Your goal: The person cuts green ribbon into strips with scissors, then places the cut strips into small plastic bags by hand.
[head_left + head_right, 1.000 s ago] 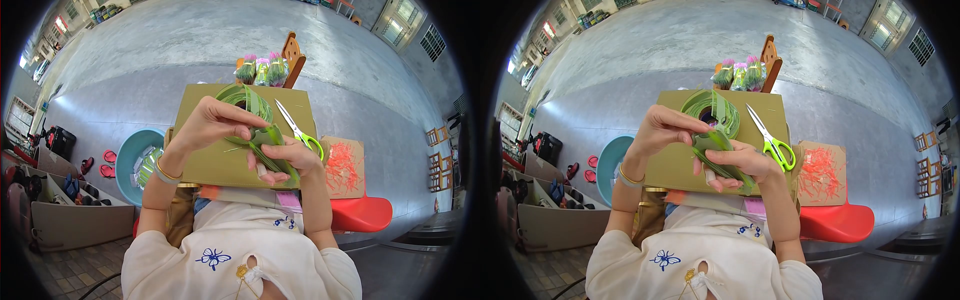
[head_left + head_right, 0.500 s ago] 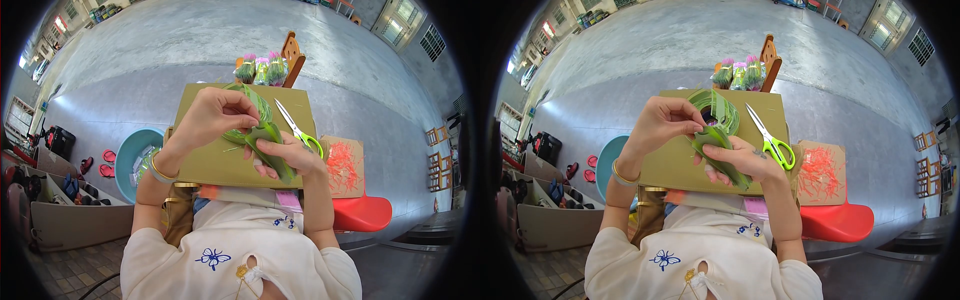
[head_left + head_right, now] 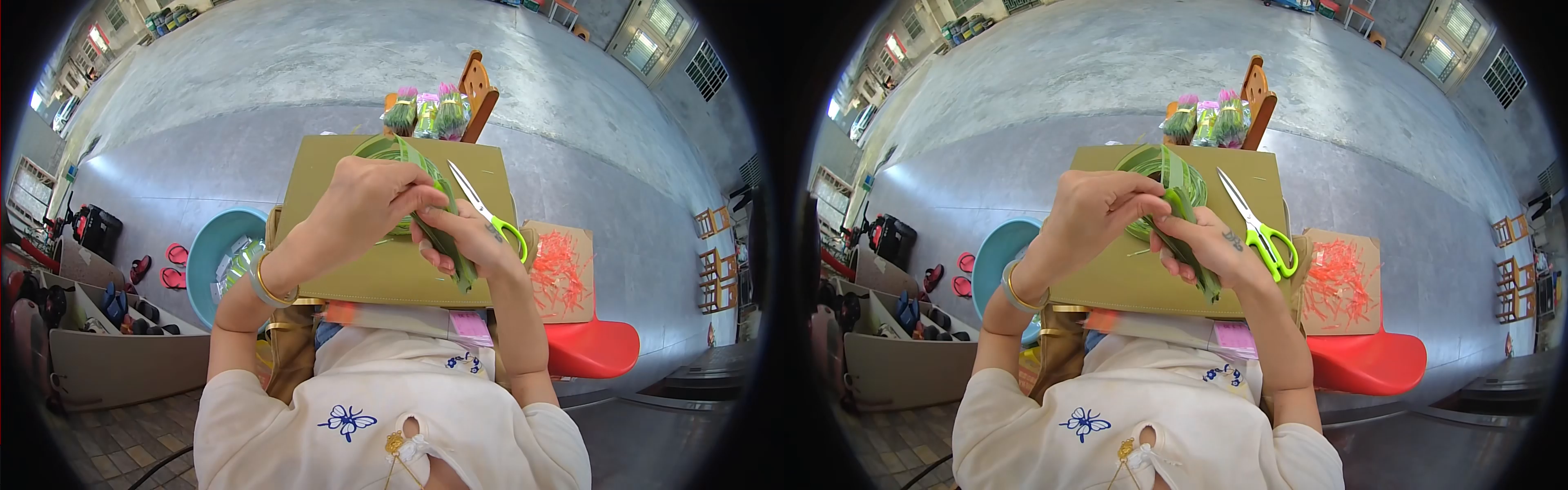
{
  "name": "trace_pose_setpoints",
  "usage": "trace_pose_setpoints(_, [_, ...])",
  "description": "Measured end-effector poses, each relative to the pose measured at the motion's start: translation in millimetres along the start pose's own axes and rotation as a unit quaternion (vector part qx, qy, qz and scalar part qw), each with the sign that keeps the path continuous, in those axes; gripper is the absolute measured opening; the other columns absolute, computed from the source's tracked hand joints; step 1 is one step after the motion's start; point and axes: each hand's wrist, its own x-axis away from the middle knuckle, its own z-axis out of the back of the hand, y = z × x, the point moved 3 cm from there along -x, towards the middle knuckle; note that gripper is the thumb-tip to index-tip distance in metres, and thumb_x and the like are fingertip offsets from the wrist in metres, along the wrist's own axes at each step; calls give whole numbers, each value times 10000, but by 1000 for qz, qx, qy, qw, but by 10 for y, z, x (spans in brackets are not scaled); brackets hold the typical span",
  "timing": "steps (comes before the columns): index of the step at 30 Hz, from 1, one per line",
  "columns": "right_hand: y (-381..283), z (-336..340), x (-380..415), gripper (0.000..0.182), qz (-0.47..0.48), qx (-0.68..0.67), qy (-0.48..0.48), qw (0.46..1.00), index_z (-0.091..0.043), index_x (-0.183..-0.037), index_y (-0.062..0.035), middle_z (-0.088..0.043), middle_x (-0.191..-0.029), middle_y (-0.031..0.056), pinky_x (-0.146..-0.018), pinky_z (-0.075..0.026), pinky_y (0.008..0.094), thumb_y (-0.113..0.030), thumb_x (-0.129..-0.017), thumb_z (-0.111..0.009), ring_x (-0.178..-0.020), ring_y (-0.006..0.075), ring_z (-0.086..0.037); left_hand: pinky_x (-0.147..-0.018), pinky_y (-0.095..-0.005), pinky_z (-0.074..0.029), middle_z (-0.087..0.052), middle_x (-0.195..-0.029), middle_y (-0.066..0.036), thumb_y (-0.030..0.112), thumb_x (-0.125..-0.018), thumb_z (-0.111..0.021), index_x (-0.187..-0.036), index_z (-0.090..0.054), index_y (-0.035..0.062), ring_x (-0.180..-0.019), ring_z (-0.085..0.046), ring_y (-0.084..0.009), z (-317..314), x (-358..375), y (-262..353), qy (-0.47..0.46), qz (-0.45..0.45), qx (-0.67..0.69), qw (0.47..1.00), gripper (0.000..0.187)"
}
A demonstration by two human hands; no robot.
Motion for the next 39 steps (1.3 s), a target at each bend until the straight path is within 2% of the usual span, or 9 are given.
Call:
trace_pose_setpoints(2, [-9,0,6,328,14,-5,12,1000,-531,-776,-40,-500,-523,38,-382,-327,213,-325,-923,-463,-380,81,-417,-605,-214,-527,-670,-734,-84,13,-754,-667,-826,-640,-22,-685,-666,-129,-46,17,0,29,-21,19,999,85])
trace_pose_setpoints(8, [-26,-42,46,257,37,-65,-47,996,-542,-966,-13,-597,-686,76,-445,-426,235,-260,-896,-540,-504,103,-535,-568,-211,-508,-660,-726,-66,-20,-741,-666,-779,-630,-44,-642,-626,-93,6,-122,-259,-11,160,200,967,57])
trace_pose_setpoints(14, [103,41,10,271,65,-30,-60,996,-499,-1069,7,-616,-805,97,-463,-462,240,-222,-924,-499,-566,114,-567,-553,-204,-497,-646,-702,-76,-32,-747,-654,-743,-622,-47,-643,-619,-93,65,-189,-378,-35,172,192,966,36])
trace_pose_setpoints(20, [171,-22,-52,245,94,35,63,993,-528,-1030,-28,-582,-690,37,-410,-347,187,-241,-948,-439,-478,42,-435,-542,-205,-497,-647,-704,-80,6,-770,-649,-823,-611,-50,-624,-621,-108,88,-193,-496,-43,211,181,960,86])
trace_pose_setpoints(23, [235,16,-76,254,92,25,75,993,-545,-989,-25,-532,-628,5,-393,-274,180,-248,-954,-427,-444,16,-340,-534,-211,-499,-644,-700,-85,50,-810,-620,-879,-618,-34,-607,-623,-121,63,-65,-614,35,262,338,903,109])
trace_pose_setpoints(26, [230,98,-50,266,128,-9,119,985,-556,-957,-27,-507,-602,1,-391,-240,181,-260,-955,-426,-431,12,-310,-533,-231,-501,-649,-724,-94,90,-829,-607,-931,-624,-21,-626,-630,-118,14,284,-812,-17,316,211,925,152])
trace_pose_setpoints(28, [219,131,-40,264,160,-19,139,977,-556,-958,-30,-511,-601,7,-390,-242,178,-262,-954,-431,-427,11,-314,-556,-296,-512,-652,-730,-102,147,-814,-630,-982,-614,-13,-619,-641,-173,-205,604,-618,-204,220,107,948,232])
trace_pose_setpoints(31, [204,100,-41,266,195,-17,152,969,-556,-959,-31,-519,-601,15,-389,-244,176,-268,-954,-435,-422,12,-319,-722,-367,-493,-625,-867,-115,248,-763,-652,-970,-615,-12,-800,-610,-299,-712,1205,-340,-348,42,5,936,334])
trace_pose_setpoints(39, [122,80,17,273,207,-6,164,965,-551,-964,-22,-534,-609,30,-388,-254,175,-269,-953,-436,-428,20,-338,-626,-370,-489,-621,-733,-105,185,-727,-644,-771,-603,7,-731,-620,-289,-878,1460,-155,-359,-66,-67,929,188])
